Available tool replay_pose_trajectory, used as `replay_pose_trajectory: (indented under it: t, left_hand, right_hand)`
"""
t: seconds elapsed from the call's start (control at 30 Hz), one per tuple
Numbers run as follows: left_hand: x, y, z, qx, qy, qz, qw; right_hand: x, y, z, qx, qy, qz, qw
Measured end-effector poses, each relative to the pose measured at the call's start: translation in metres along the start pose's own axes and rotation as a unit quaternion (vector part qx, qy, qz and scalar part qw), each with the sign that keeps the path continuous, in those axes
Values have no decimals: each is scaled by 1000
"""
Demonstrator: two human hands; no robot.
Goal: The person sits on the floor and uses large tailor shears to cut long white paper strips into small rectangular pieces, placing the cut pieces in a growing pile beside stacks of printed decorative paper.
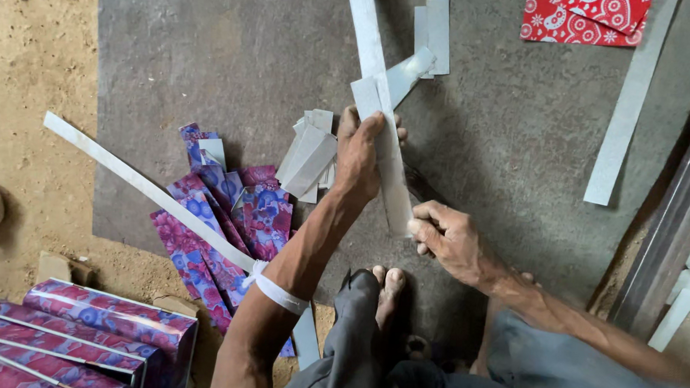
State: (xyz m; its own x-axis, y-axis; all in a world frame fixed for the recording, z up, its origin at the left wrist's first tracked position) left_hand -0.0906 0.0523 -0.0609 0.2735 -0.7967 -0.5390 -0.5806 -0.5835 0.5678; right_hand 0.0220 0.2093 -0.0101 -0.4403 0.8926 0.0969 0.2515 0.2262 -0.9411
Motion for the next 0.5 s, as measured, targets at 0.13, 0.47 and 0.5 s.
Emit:
replay_pose_trajectory:
  t: [0.13, 0.47, 0.5]
  left_hand:
    - [-8, -13, 6, 29, -3, 22, 999]
    - [-24, -11, 6, 35, -12, 1, 999]
    - [-27, -15, 2, 39, -19, -6, 999]
  right_hand:
    - [8, -1, -1, 14, 1, -67, 998]
    - [10, -58, -16, 342, -13, -489, 802]
    - [14, -56, -13, 331, -8, -499, 801]
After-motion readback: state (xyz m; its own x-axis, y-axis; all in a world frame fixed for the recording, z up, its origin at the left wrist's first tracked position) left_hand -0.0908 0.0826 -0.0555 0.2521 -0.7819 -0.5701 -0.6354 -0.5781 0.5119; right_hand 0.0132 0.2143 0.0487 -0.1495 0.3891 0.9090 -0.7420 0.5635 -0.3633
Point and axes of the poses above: each hand's wrist, its own z-axis towards the middle knuckle, its own x-axis out of the back of the hand, y = z × x, the point moved 6 cm from there along z, towards the middle knuckle, and after that the axes turned 14 degrees about x, right-handed, at the moved point
